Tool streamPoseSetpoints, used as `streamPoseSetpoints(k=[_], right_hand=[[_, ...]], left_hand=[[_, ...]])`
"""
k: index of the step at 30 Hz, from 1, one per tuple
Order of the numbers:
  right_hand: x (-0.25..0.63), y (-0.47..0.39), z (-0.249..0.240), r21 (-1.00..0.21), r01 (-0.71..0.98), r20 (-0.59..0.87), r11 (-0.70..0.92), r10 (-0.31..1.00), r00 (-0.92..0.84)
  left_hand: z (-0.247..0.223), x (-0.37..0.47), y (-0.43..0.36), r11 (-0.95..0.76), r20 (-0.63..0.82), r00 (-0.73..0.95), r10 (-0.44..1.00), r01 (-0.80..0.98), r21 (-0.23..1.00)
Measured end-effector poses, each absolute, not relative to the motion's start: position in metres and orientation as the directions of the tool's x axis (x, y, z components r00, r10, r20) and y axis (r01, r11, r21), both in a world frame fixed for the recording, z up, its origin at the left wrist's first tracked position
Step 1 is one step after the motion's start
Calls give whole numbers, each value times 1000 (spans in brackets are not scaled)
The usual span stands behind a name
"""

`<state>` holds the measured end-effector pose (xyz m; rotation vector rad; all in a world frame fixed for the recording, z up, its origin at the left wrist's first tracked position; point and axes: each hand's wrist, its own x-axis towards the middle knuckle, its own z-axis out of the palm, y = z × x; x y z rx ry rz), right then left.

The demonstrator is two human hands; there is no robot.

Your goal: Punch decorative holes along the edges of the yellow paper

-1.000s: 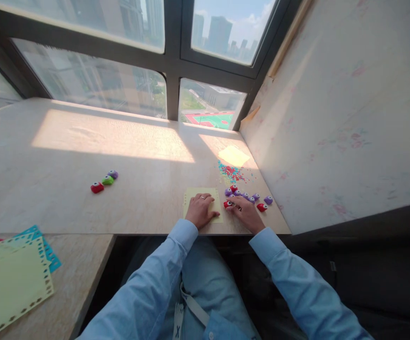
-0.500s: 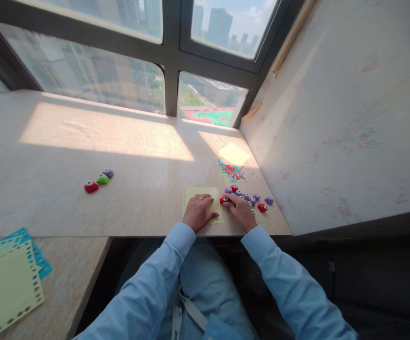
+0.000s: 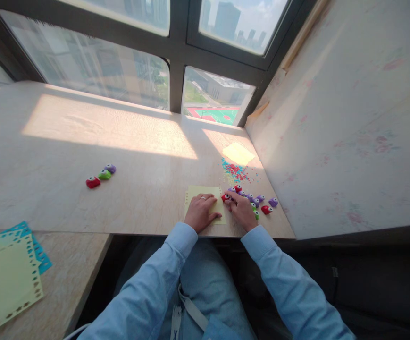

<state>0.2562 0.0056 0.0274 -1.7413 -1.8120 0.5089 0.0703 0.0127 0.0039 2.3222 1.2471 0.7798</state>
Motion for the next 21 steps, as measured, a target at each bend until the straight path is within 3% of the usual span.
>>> streamPoseSetpoints(k=[15, 21], right_hand=[[246, 4, 19, -659, 733, 276, 168, 961, 27], [250, -10, 21, -715, 688, 229, 125, 971, 62]], left_hand=[[3, 69, 10, -544, 308, 452, 837, 633, 551], [6, 68, 8, -538, 300, 452, 840, 625, 566]])
